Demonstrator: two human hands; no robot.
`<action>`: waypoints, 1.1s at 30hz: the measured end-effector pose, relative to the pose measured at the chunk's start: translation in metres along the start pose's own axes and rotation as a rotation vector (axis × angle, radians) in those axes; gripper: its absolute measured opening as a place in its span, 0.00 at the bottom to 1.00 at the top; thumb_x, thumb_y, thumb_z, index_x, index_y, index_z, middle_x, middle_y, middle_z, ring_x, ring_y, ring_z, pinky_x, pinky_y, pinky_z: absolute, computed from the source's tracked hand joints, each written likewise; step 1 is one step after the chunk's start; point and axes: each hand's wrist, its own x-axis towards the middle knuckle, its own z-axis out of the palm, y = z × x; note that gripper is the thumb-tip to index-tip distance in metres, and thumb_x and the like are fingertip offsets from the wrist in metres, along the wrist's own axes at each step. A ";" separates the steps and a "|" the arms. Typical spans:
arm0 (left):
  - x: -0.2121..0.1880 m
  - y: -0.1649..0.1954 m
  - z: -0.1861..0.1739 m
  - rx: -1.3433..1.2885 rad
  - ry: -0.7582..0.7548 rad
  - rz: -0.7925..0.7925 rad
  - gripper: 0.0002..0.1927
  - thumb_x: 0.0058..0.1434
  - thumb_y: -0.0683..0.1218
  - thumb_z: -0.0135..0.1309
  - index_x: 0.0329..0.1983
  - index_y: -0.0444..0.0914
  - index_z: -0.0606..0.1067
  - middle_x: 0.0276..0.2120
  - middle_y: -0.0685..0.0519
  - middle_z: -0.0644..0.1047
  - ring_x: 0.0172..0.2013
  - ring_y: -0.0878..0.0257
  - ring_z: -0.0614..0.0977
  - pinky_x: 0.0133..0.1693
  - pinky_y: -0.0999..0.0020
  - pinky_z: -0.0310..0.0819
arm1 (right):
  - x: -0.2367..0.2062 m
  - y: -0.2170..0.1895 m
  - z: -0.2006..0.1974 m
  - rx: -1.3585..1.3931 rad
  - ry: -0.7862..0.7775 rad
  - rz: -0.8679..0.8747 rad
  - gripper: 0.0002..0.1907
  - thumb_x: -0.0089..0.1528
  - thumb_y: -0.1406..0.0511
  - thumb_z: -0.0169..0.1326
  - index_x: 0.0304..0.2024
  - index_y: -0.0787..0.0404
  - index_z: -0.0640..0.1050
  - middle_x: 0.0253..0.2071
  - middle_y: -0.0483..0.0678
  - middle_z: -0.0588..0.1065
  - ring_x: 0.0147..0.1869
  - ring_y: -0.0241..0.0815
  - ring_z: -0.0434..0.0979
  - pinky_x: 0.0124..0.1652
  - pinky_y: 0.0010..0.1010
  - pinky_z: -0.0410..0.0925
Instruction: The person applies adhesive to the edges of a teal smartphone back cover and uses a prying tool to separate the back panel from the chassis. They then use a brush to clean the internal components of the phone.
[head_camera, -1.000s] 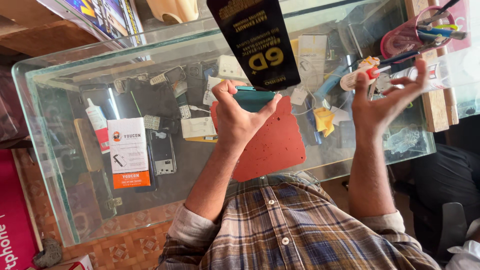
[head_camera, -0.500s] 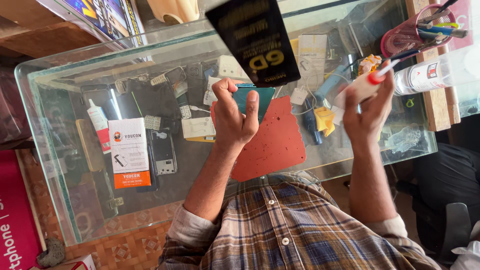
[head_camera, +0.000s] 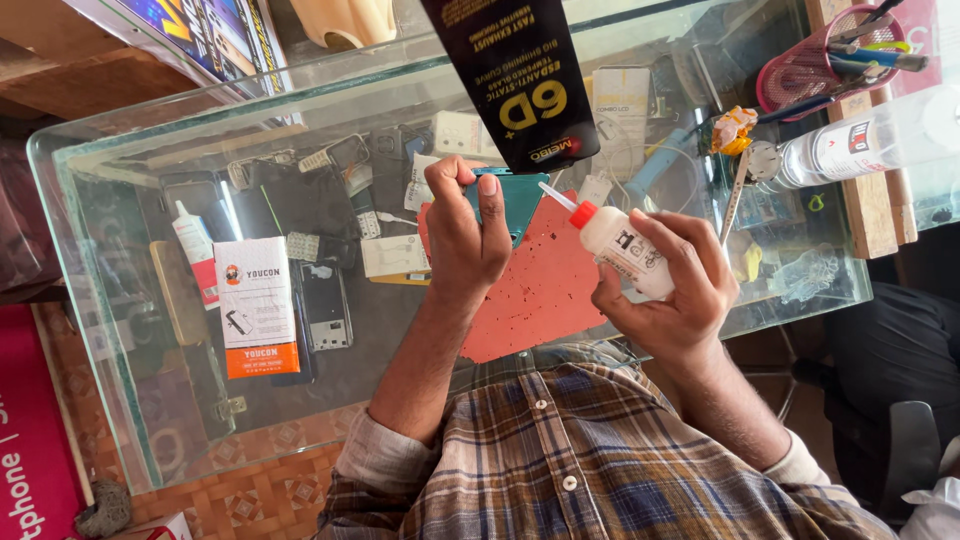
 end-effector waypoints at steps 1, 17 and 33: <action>0.000 0.000 0.000 0.005 -0.003 0.008 0.11 0.79 0.48 0.41 0.48 0.35 0.58 0.37 0.46 0.72 0.31 0.65 0.73 0.35 0.68 0.70 | 0.001 -0.002 0.001 -0.005 0.002 -0.005 0.25 0.57 0.65 0.69 0.54 0.67 0.79 0.47 0.57 0.76 0.46 0.49 0.80 0.42 0.35 0.74; -0.003 -0.007 0.002 0.045 -0.009 0.051 0.12 0.78 0.49 0.42 0.48 0.35 0.59 0.39 0.43 0.69 0.32 0.60 0.73 0.36 0.65 0.72 | 0.009 -0.009 0.001 -0.021 -0.042 -0.016 0.23 0.57 0.67 0.70 0.53 0.69 0.79 0.44 0.55 0.75 0.42 0.46 0.80 0.40 0.34 0.74; 0.005 0.002 0.006 -0.033 0.072 -0.078 0.21 0.73 0.52 0.56 0.46 0.39 0.57 0.31 0.51 0.76 0.30 0.66 0.80 0.34 0.71 0.76 | -0.004 0.002 -0.003 0.016 -0.028 0.002 0.24 0.58 0.67 0.70 0.54 0.68 0.78 0.46 0.56 0.75 0.44 0.46 0.80 0.42 0.33 0.74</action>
